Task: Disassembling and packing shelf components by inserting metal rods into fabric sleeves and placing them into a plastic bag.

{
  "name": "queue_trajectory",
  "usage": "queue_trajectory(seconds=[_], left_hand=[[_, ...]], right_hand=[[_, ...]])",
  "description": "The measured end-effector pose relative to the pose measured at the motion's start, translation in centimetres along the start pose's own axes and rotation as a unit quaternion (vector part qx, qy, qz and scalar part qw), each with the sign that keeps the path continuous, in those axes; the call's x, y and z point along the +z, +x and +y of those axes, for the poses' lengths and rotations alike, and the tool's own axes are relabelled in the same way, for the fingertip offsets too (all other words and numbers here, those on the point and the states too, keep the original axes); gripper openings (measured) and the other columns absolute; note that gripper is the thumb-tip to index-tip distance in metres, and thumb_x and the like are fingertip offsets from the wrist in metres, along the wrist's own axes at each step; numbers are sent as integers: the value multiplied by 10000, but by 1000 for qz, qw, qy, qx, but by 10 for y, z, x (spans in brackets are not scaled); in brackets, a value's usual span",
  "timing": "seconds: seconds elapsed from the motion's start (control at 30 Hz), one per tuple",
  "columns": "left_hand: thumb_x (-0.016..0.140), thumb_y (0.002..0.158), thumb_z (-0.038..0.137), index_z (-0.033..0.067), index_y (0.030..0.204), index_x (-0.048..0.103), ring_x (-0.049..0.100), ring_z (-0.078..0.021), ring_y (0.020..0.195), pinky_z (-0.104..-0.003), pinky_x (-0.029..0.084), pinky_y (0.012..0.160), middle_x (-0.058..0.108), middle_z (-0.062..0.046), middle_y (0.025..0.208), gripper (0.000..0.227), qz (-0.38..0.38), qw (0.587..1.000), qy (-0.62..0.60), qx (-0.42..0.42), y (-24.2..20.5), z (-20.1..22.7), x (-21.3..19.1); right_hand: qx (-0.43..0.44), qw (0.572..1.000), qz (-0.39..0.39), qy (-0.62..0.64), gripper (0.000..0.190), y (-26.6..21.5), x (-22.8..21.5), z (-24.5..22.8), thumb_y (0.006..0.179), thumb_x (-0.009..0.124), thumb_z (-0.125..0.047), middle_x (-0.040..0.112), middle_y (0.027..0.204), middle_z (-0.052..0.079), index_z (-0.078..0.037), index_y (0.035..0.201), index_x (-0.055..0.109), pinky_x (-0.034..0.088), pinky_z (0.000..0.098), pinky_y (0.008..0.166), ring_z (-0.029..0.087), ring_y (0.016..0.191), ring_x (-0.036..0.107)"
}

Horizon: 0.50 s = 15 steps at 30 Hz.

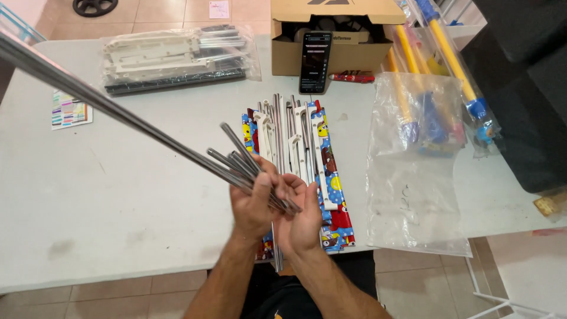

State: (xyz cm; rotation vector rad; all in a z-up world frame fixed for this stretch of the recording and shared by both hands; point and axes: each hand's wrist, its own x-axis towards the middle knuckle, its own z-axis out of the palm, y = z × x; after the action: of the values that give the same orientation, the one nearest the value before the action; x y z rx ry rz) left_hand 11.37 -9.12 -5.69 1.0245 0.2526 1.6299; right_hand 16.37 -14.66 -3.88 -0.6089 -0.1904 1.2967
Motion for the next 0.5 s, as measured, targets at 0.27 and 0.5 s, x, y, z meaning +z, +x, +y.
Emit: queue_trajectory(seconds=[0.27, 0.5], left_hand=[[513, 1038, 205, 106, 978, 539, 606, -165, 683, -334, 575, 715, 573, -41, 777, 119, -74, 967, 121, -212, -32, 53, 16], [503, 928, 225, 34, 755, 633, 641, -172, 511, -283, 539, 539, 671, -98, 574, 289, -89, 805, 205, -550, -73, 51, 55]], right_hand=[[33, 929, -209, -304, 784, -22, -46, -44, 946, 575, -601, 615, 1154, 122, 28, 1403, 475, 569, 450, 995, 279, 1111, 641], [47, 831, -85, -548, 492, -25, -52, -79, 873, 669, -337, 839, 1002, 33, -70, 1281, 606, 530, 356, 1003, 160, 988, 754]])
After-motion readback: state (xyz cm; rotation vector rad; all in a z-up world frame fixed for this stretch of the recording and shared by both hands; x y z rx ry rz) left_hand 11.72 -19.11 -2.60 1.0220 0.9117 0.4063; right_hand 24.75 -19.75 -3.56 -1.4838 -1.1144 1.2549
